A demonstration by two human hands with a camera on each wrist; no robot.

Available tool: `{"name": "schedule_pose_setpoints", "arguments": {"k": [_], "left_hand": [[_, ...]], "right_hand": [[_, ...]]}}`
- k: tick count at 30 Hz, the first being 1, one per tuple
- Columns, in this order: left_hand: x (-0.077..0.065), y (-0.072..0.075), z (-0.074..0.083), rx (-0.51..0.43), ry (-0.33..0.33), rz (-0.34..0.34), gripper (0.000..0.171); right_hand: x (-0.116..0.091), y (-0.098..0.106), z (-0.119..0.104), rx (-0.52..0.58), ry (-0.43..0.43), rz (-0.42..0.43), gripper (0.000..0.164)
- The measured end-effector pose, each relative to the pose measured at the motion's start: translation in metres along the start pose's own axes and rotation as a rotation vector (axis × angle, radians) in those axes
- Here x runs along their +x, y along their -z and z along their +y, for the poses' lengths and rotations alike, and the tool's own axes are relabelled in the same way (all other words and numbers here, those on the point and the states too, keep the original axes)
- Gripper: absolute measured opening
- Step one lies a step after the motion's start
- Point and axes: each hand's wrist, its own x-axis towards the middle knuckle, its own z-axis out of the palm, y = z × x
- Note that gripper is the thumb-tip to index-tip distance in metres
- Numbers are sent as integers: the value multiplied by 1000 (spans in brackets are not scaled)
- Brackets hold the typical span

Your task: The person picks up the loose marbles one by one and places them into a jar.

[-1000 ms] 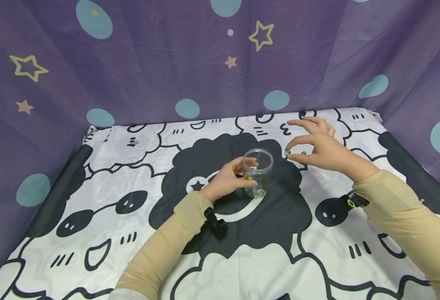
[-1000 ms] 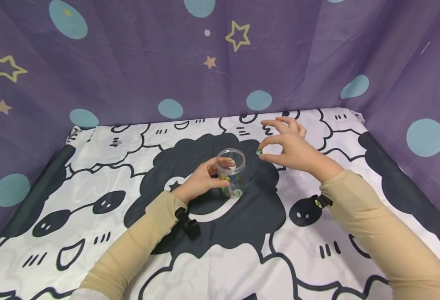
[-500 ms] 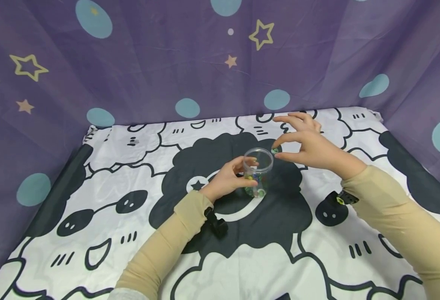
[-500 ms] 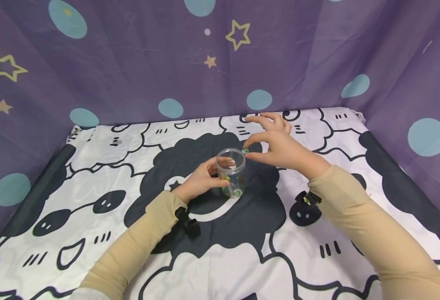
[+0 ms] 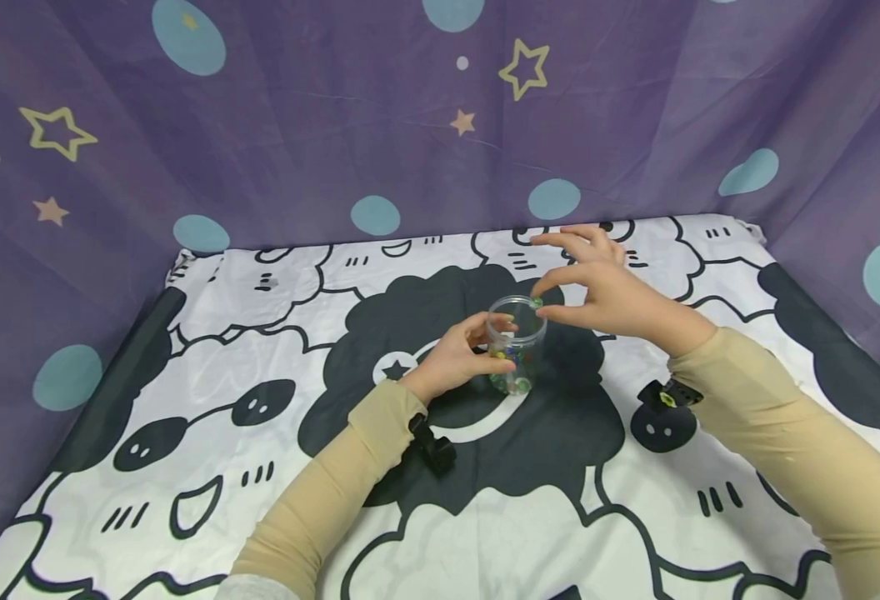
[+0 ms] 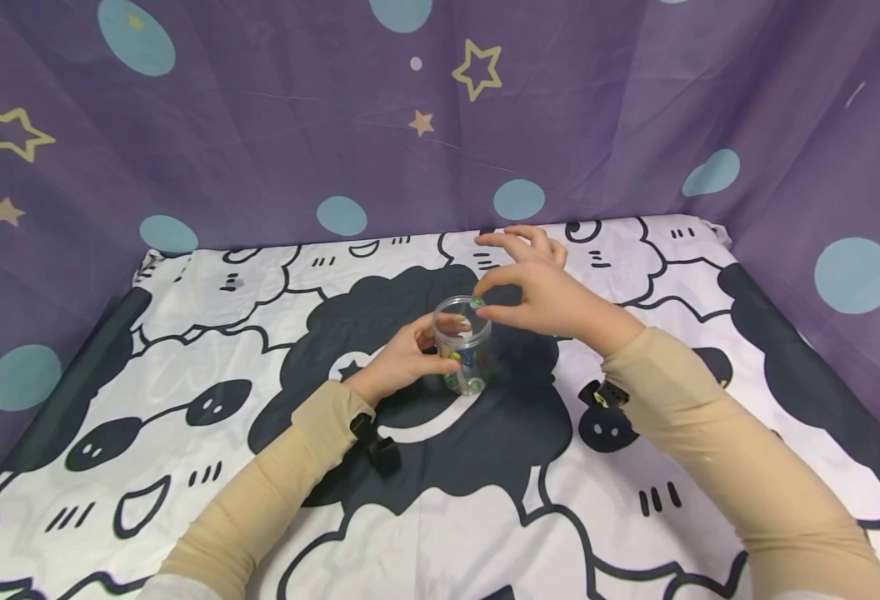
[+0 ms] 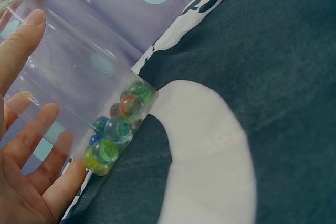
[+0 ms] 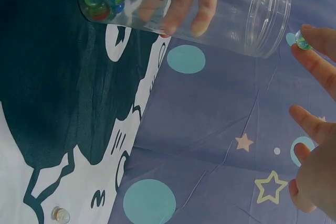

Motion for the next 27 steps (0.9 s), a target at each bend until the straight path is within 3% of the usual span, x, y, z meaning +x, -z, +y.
{"name": "schedule_pose_setpoints", "arguments": {"k": [27], "left_hand": [[1, 0, -2, 4, -25, -8, 59]], "right_hand": [[-15, 14, 18, 37, -90, -11, 15]]}}
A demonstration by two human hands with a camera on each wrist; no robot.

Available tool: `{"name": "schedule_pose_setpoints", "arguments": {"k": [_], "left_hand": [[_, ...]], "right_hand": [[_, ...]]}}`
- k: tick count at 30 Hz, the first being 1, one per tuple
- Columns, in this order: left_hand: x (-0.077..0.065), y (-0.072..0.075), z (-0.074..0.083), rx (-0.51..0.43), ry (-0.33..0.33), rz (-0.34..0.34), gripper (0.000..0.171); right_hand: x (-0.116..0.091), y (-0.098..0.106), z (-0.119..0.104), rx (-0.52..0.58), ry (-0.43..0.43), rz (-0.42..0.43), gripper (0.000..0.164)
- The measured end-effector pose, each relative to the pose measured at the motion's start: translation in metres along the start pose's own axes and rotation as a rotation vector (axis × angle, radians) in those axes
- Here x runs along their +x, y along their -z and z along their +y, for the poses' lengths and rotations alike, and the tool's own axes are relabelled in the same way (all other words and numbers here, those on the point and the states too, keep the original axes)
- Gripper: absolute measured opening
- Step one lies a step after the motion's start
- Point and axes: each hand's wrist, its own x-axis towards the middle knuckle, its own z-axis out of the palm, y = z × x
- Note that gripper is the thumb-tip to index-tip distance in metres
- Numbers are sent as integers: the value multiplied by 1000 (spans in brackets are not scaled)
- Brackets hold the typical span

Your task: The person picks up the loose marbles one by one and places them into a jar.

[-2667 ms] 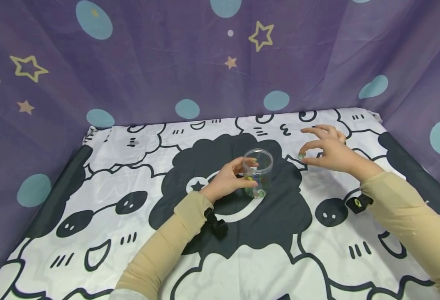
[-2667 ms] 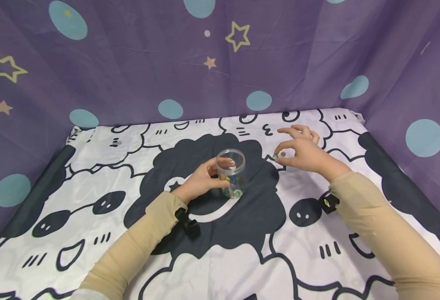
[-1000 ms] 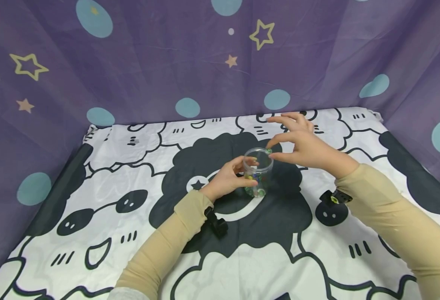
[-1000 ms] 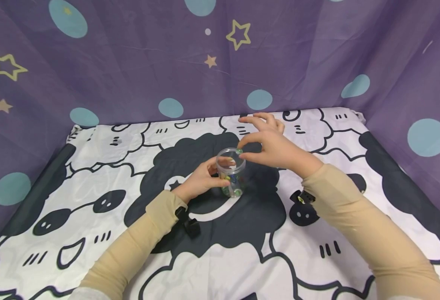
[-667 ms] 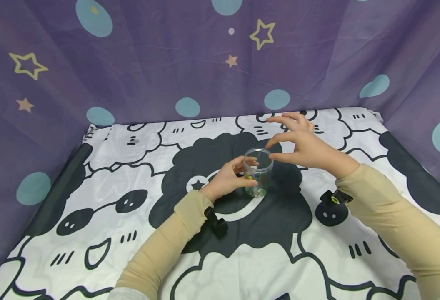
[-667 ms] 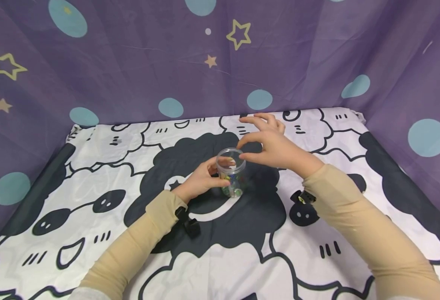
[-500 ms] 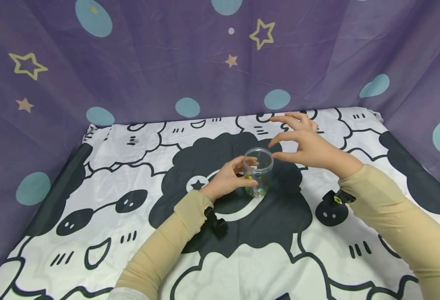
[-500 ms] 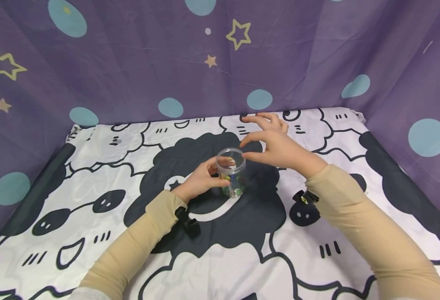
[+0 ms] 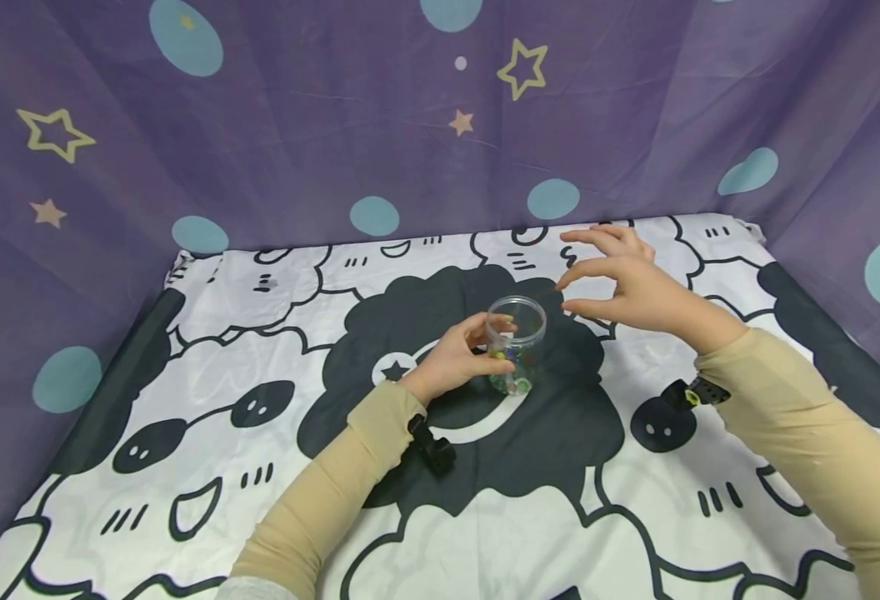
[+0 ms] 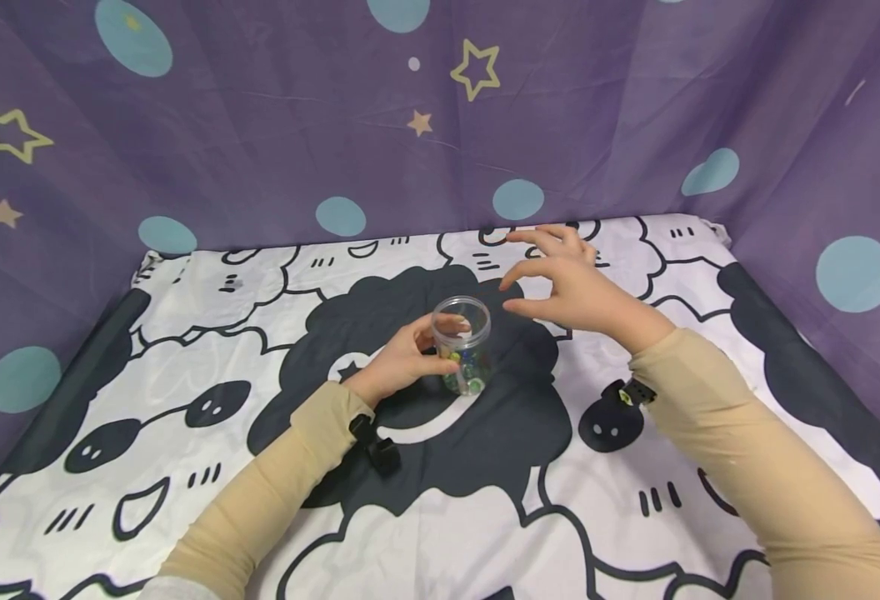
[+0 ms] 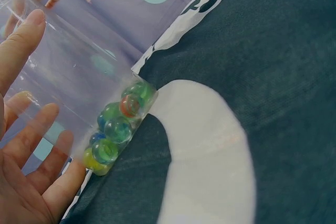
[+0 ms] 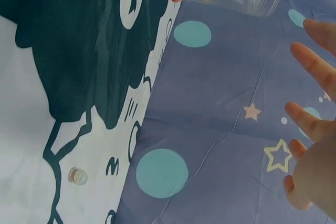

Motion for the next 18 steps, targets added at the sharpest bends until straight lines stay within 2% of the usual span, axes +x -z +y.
{"name": "schedule_pose_setpoints", "arguments": {"k": [9, 18], "left_hand": [[0, 1, -2, -3, -18, -8, 59], [-1, 1, -2, -9, -18, -10, 58]], "right_hand": [[3, 10, 8, 38, -51, -19, 14], [3, 18, 26, -22, -148, -66, 17]]}}
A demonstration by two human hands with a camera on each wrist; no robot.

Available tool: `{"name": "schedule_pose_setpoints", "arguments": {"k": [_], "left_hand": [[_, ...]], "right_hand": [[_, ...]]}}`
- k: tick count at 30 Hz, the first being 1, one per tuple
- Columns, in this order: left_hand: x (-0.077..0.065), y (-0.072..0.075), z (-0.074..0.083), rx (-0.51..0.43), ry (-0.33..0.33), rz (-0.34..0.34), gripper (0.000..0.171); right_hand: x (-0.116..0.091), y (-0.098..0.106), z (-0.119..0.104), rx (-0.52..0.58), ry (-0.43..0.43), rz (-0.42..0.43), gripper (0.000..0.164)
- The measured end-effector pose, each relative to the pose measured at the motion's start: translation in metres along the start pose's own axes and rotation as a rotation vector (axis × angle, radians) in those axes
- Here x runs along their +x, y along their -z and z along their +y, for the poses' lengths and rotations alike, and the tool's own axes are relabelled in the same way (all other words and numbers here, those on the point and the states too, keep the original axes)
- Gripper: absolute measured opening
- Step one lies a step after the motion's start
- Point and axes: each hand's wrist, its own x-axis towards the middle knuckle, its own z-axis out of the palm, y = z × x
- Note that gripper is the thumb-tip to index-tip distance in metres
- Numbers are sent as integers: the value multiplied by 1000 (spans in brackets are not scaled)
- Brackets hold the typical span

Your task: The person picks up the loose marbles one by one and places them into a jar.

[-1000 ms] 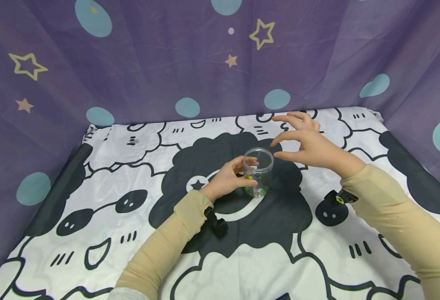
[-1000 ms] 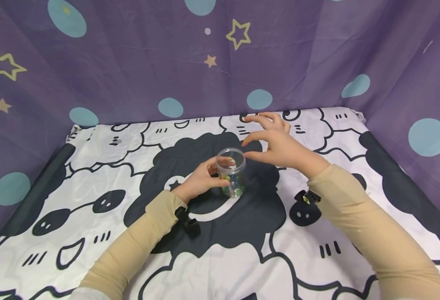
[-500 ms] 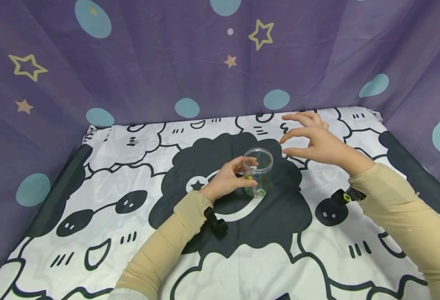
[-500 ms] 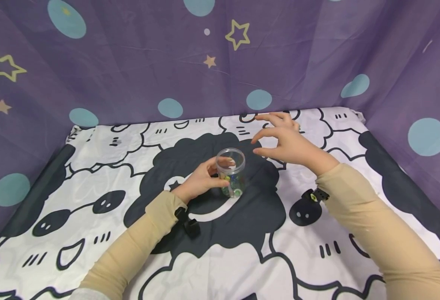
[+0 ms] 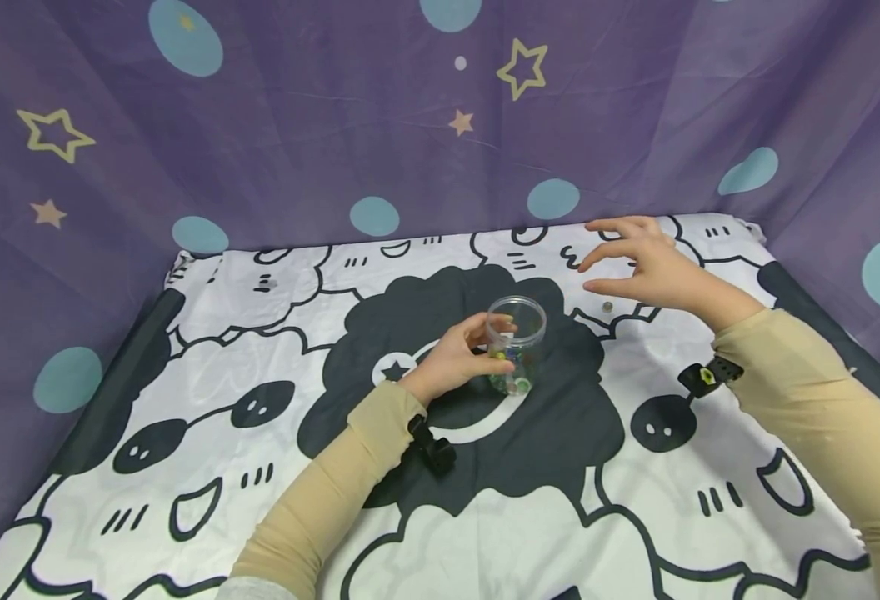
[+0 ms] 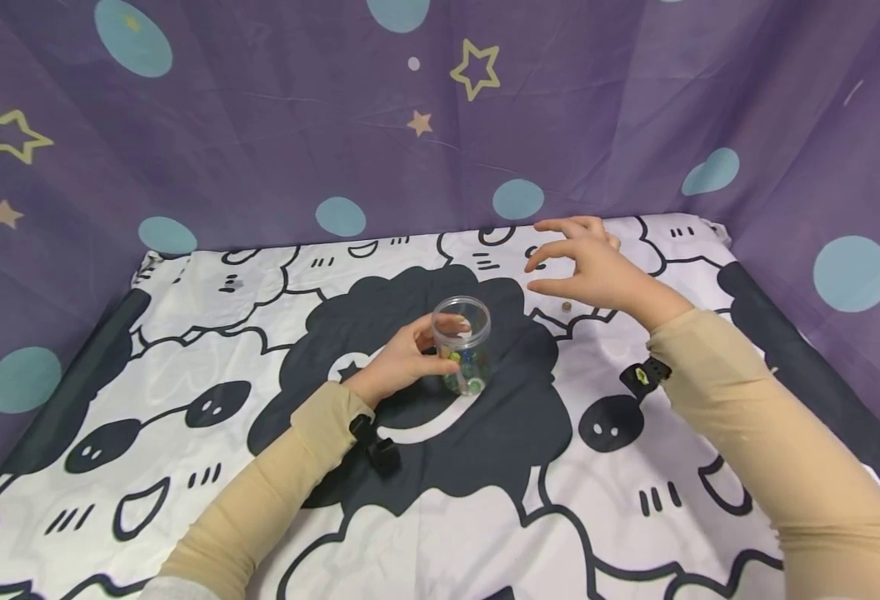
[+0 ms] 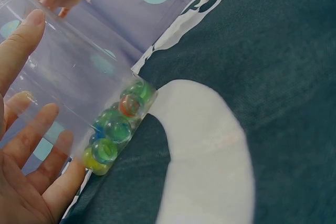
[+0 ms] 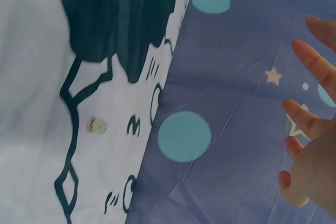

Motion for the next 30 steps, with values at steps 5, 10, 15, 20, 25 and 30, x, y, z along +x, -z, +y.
{"name": "schedule_pose_setpoints", "arguments": {"k": [5, 10, 15, 20, 25, 30], "left_hand": [[0, 0, 1, -1, -2, -3, 59], [0, 0, 1, -4, -3, -6, 58], [0, 0, 1, -16, -5, -9, 59], [0, -1, 0, -18, -5, -10, 60], [0, -1, 0, -12, -4, -2, 59], [0, 0, 1, -10, -5, -5, 59]], "right_hand": [[0, 4, 7, -14, -36, -25, 18], [1, 5, 13, -43, -67, -32, 20], [2, 2, 23, -71, -116, -40, 23], [5, -3, 36, -65, -182, -67, 25], [8, -7, 46, -77, -225, -133, 30], [9, -12, 57, -107, -249, -195, 34]]}}
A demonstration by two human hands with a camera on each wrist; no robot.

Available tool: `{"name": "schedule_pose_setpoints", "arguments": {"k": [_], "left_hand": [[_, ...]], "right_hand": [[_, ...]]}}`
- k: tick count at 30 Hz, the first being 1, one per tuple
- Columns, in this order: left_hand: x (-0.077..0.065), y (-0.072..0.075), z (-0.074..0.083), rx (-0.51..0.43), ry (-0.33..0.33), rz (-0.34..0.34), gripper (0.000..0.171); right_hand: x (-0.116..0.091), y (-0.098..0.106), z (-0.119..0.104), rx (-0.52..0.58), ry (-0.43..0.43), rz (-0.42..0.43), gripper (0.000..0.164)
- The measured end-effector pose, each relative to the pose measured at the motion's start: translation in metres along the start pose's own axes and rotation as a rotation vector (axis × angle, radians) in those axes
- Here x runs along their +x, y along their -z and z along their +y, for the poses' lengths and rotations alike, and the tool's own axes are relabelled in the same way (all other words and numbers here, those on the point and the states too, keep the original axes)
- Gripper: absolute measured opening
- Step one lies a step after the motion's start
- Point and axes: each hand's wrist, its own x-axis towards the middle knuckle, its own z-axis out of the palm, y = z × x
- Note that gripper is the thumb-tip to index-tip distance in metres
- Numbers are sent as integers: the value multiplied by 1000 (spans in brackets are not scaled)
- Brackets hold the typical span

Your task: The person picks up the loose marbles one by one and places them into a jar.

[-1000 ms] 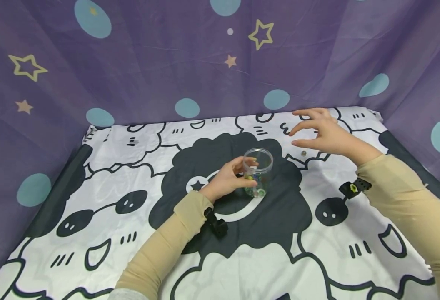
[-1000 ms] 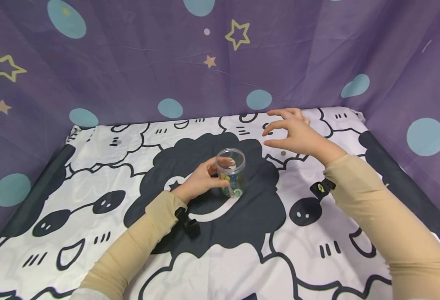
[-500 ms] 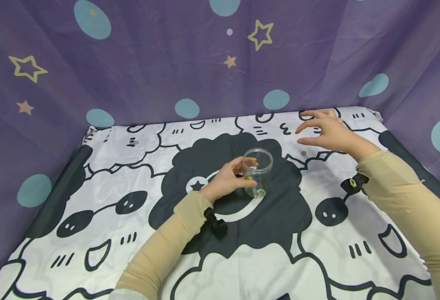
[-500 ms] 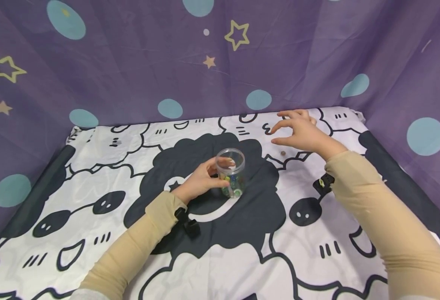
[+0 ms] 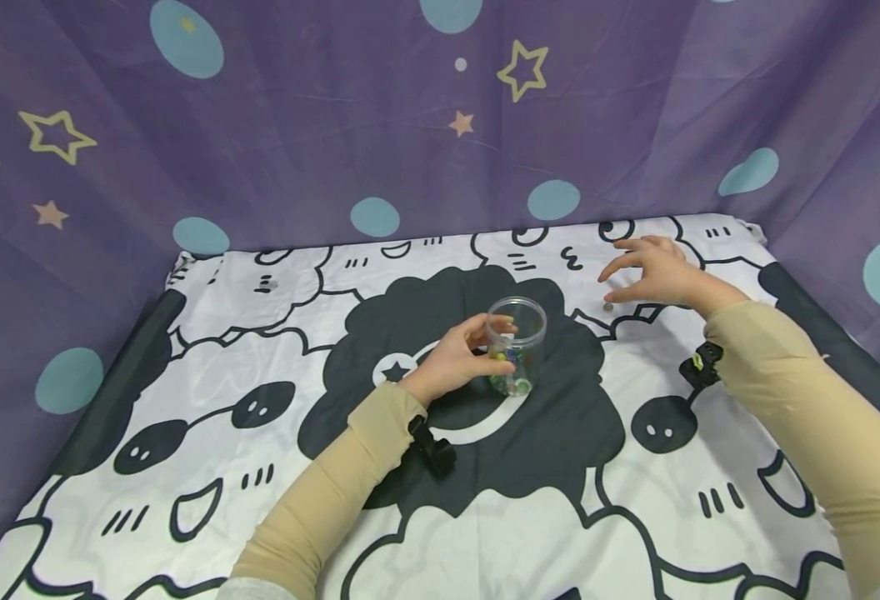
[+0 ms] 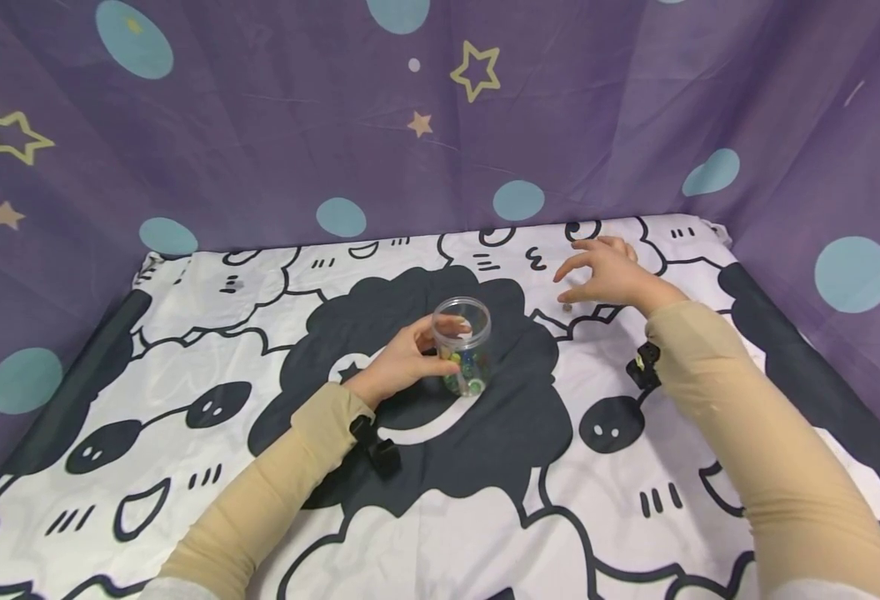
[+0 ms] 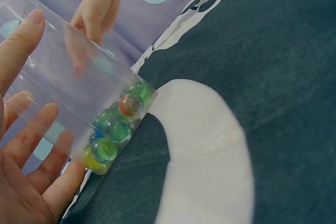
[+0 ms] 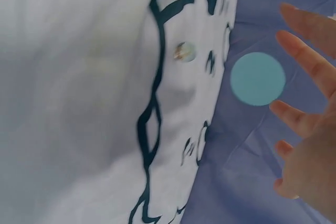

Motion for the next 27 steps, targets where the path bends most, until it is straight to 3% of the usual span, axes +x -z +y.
{"name": "schedule_pose_setpoints", "arguments": {"k": [12, 27], "left_hand": [[-1, 0, 1, 9, 1, 1, 59], [-1, 0, 0, 6, 5, 2, 59]], "right_hand": [[10, -11, 17, -64, -73, -90, 32], [15, -22, 17, -155, -77, -90, 23]]}}
